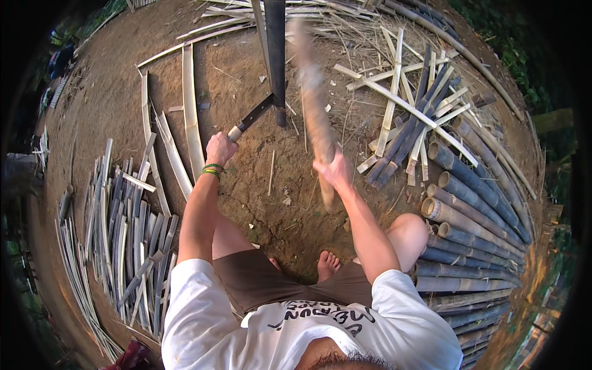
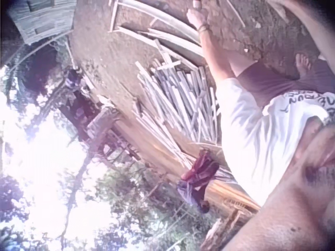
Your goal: The person processes bamboo by hand using a cleaver-like tool to shave, split, and refine bamboo strips while sitting on the ground.
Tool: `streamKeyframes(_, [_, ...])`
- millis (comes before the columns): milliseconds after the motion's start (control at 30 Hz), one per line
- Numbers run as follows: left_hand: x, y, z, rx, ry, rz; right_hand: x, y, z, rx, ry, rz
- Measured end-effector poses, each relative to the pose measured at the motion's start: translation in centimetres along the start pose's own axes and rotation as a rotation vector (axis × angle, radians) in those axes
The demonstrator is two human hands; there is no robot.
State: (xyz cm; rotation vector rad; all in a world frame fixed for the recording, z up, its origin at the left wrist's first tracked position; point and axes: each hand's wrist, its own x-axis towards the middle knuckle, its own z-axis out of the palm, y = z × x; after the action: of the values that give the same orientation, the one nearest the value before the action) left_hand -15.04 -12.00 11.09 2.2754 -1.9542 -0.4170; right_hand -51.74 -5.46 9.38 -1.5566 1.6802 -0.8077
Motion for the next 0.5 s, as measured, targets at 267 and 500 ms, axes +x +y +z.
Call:
streamKeyframes(267, [0.2,0.3,3.8,0.027,-0.154,-0.192,-5.8,3.5,3.9,-0.221,-0.367,0.464])
streamKeyframes(500, [3.0,6.6,0.7,-0.042,-0.146,-0.343,-4.4,-5.8,5.5,0.470,-0.493,0.706])
